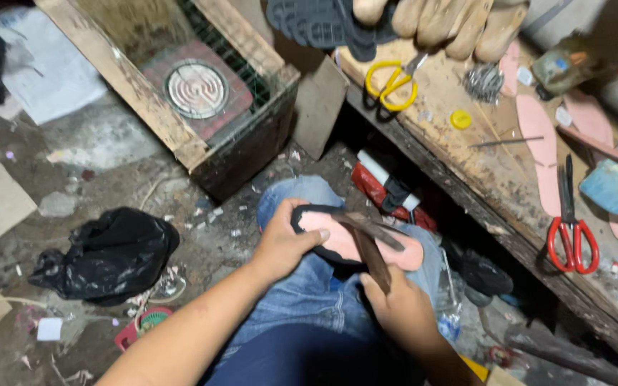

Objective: The person attaches a black upper to a pink insole on a wooden shoe last using pliers and a hammer. They repeatedly clamp the upper edge with pliers and tap it with a hammer to secure it around the last, then place the finished shoe on a nearby crate.

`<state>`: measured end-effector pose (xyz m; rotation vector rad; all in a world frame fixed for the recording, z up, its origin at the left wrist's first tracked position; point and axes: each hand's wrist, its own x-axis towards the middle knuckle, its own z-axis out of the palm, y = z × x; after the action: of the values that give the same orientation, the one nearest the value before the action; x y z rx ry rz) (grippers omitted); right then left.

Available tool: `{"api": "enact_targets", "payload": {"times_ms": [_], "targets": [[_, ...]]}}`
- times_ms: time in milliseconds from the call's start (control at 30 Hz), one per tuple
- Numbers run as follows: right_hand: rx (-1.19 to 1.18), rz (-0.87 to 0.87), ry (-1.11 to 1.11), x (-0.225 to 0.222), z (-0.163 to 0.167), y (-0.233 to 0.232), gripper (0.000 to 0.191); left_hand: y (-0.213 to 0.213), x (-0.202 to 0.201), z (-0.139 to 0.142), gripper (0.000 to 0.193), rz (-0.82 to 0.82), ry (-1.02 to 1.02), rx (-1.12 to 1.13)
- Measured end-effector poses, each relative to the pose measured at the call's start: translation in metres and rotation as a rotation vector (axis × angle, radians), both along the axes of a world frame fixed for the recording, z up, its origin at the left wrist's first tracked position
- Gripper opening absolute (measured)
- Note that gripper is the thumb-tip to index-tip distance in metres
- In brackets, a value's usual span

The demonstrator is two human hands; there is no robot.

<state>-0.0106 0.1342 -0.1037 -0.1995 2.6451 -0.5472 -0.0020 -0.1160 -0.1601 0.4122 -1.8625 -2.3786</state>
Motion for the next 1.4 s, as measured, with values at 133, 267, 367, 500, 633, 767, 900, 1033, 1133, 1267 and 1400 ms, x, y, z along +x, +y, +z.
{"api": "enact_targets", "payload": {"times_ms": [133, 267, 367, 500, 633, 767, 900, 1033, 1133, 1267, 1400], "targets": [[-0.318, -0.095, 0.114, 0.004, 0.032, 0.008, 0.036, -0.005, 0.001, 0.014, 0.054, -0.023, 0.019, 0.004], [-0.71, 0.083, 0.374, 0.003, 0.044, 0.006, 0.03, -0.035, -0.013, 0.024, 0.054, -0.195, 0.038, 0.015], [-0.662, 0.018, 0.395, -0.004, 0.028, 0.0, 0.035, -0.029, -0.019, 0.024, 0.049, -0.296, 0.026, 0.392], [-0.437, -0.214, 0.171, -0.011, 0.005, 0.001, 0.03, -0.006, -0.023, 0.019, 0.056, -0.238, 0.13, 0.281], [-0.882, -0.044, 0.414, -0.019, 0.009, -0.001, 0.022, -0.005, -0.031, 0.019, 0.053, -0.268, 0.152, 0.261], [-1.085, 0.125, 0.388, -0.035, 0.019, -0.014, 0.031, -0.004, -0.038, 0.024, 0.053, -0.257, 0.153, 0.274], [-0.317, 0.208, 0.412, -0.044, 0.02, -0.018, 0.039, -0.004, -0.037, 0.027, 0.054, -0.264, 0.2, 0.286], [-0.853, 0.124, 0.587, -0.04, 0.016, -0.019, 0.025, -0.01, -0.032, 0.026, 0.052, -0.259, 0.158, 0.307], [0.04, 0.171, 0.172, -0.034, 0.018, -0.017, 0.043, -0.012, -0.03, 0.03, 0.052, -0.256, 0.18, 0.249], [-0.241, 0.12, 0.408, -0.019, 0.018, 0.01, 0.051, -0.023, -0.022, 0.043, 0.051, -0.271, 0.184, 0.348], [-0.44, 0.194, 0.63, 0.004, -0.006, 0.056, 0.062, -0.053, -0.01, 0.082, 0.059, -0.236, 0.22, 0.151]]}}
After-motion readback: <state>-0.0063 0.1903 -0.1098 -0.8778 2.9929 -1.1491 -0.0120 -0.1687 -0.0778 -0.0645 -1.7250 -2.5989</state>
